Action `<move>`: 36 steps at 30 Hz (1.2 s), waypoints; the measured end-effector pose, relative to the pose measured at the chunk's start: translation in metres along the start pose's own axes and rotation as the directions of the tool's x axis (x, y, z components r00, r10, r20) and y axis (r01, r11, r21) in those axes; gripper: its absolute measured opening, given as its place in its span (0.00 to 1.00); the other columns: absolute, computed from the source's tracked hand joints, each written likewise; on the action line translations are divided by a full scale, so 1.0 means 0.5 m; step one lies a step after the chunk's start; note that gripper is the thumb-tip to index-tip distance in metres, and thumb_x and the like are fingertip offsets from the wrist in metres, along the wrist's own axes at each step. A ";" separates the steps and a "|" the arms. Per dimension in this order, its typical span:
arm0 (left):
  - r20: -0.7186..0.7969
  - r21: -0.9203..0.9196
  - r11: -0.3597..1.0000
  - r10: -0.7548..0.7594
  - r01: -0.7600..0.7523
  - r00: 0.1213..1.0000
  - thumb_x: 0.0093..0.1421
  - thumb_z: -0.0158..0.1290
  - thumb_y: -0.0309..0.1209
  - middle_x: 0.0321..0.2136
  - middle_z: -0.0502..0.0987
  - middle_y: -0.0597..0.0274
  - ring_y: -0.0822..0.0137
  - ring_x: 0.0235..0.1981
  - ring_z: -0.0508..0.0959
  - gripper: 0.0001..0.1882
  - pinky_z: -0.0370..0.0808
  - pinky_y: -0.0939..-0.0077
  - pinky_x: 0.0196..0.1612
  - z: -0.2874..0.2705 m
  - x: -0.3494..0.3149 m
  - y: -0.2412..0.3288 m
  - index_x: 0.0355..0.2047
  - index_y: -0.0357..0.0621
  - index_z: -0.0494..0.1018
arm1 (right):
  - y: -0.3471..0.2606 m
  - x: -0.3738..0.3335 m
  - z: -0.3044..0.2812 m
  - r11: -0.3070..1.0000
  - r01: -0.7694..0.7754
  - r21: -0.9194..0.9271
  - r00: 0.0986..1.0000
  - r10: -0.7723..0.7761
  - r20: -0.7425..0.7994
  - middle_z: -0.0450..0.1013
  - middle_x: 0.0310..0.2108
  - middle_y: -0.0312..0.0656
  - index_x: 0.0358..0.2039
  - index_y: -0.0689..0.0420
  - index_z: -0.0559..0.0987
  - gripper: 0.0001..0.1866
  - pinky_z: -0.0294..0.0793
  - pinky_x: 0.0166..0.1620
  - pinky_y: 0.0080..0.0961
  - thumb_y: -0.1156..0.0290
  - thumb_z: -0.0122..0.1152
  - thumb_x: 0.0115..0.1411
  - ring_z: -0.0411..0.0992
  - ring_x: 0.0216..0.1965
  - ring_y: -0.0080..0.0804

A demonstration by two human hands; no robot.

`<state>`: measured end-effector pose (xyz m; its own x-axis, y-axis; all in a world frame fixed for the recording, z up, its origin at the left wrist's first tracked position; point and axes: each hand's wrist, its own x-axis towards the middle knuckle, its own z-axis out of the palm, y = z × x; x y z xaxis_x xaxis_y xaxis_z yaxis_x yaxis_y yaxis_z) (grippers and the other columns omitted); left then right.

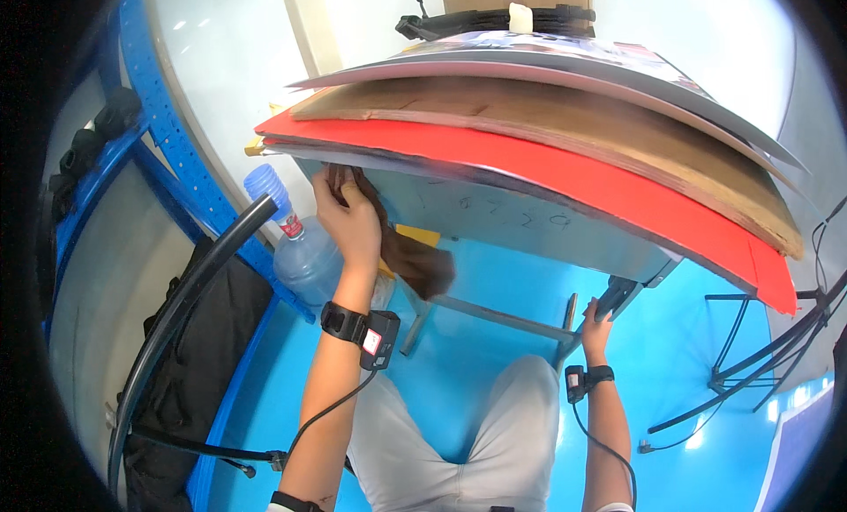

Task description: The recorder is assembling and then wiping down a light stand or tripod.

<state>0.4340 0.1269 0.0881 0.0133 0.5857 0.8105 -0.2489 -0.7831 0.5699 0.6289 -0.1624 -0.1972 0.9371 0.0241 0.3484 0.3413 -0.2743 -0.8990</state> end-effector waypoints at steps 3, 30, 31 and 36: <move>0.120 -0.050 0.998 0.036 -0.030 0.992 0.60 0.39 0.21 0.29 0.74 0.57 0.68 0.26 0.72 0.10 0.70 0.74 0.31 0.037 -0.041 0.062 0.41 0.35 0.66 | -0.006 -0.005 0.014 0.998 -0.042 0.044 0.998 0.044 -0.039 0.69 0.19 0.39 0.31 0.64 0.72 0.16 0.67 0.28 0.26 0.61 0.51 0.63 0.68 0.23 0.26; 0.259 -0.167 0.905 0.423 -0.391 0.868 0.48 0.48 0.20 0.28 0.73 0.47 0.47 0.23 0.76 0.15 0.75 0.60 0.26 0.200 -0.200 0.252 0.39 0.37 0.70 | 0.211 0.074 -0.100 0.912 -0.066 0.404 0.994 0.095 -0.051 0.73 0.21 0.44 0.35 0.64 0.72 0.17 0.69 0.32 0.32 0.60 0.52 0.62 0.72 0.25 0.35; 0.281 0.004 0.949 0.303 -0.317 0.911 0.50 0.47 0.20 0.27 0.73 0.45 0.45 0.24 0.75 0.14 0.75 0.60 0.26 0.113 -0.153 0.147 0.39 0.36 0.69 | 0.017 -0.015 0.059 0.989 -0.071 0.128 0.996 0.063 0.067 0.72 0.20 0.44 0.34 0.64 0.72 0.17 0.68 0.29 0.33 0.60 0.52 0.62 0.71 0.24 0.34; 0.136 -0.064 0.944 0.329 -0.323 0.935 0.51 0.46 0.21 0.25 0.73 0.43 0.44 0.23 0.75 0.11 0.74 0.58 0.25 0.152 -0.142 0.192 0.36 0.37 0.68 | -0.024 -0.011 0.008 0.997 -0.050 0.063 0.999 0.049 0.017 0.71 0.21 0.42 0.30 0.64 0.72 0.19 0.67 0.30 0.30 0.57 0.50 0.63 0.69 0.24 0.30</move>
<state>0.4825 -0.0057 0.0956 0.0619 0.2616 0.9632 -0.3009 -0.9153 0.2679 0.6200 -0.1552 -0.1893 0.9536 0.0268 0.2998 0.2984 -0.2142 -0.9301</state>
